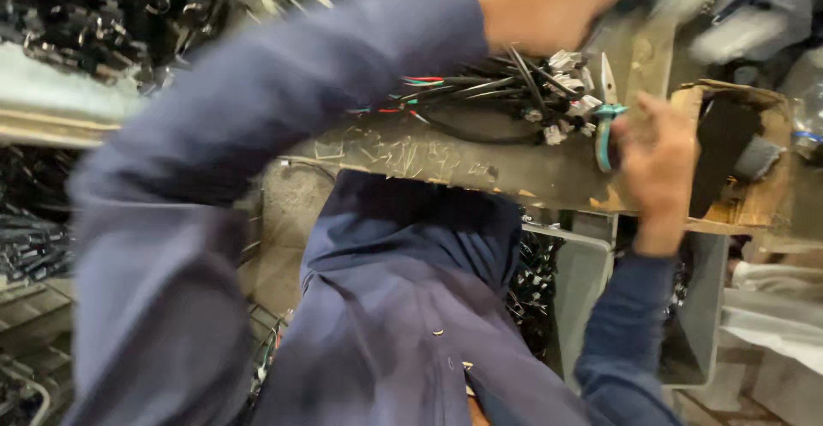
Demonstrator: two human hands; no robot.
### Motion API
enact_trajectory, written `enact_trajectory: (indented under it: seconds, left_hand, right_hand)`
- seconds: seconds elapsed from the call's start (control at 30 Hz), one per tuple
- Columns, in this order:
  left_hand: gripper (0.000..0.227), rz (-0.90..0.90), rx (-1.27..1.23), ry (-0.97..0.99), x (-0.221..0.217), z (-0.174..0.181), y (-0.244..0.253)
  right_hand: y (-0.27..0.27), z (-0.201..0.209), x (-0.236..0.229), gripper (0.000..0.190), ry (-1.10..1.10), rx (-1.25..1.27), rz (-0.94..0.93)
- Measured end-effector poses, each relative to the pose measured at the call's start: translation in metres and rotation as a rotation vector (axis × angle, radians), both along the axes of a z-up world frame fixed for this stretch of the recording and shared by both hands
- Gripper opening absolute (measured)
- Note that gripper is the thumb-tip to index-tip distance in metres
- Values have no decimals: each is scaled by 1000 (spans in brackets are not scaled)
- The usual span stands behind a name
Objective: The person strips the outer insulation from multiple black wires using pliers, then places the stripped wires into a pile on the table. The person handles each wire individually, repeating the stripping action across several units.
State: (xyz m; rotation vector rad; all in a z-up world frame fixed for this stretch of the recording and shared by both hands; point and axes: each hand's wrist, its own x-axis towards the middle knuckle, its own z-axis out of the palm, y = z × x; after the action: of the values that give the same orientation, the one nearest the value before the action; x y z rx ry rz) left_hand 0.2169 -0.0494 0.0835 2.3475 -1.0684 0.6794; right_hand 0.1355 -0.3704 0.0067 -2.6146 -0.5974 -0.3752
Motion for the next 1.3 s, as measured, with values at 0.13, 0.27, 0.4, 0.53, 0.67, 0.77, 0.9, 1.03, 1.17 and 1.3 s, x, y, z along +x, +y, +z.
enact_trajectory:
  seconds: [0.13,0.27,0.4,0.53,0.67,0.77,0.9,1.03,1.17,1.3]
  left_hand:
    - [23,100,245,58,-31,-46,-37]
    - [30,147,180,-49,-39,-91,-49]
    - [44,252,224,-164,-47,-80,-34]
    - [70,361,205,-130,-102,-24,6]
    - [56,626,-135,186,-176,-18,88]
    - [70,699,-208,180,-190,-60,122]
    - [60,622,-341,218,-169,-98,119]
    - [64,660,-172,248,-146,-88,106]
    - [64,745,-147,197,-152,-65,101]
    - [52,573,-308,239,-207,-60,77]
  right_hand:
    - [10,-42,-29,67,-101,-192,-201]
    - [5,-52,-33,53,-111,-100,-305]
    - [5,-39,-67,47,-247,170,-329]
    - [36,-23,-126,40,-235,316,-264]
    - [91,-20,-118,50,-84,100,175]
    - [113,-20,-96,55,-42,11,252]
    - [113,-10,-71,53,-49,-39,213]
    - [111,4,-71,52,-73,-105,151]
    - [120,15,-89,50,-179,-14,117]
    - [154,8,-102,50,-106,3,387]
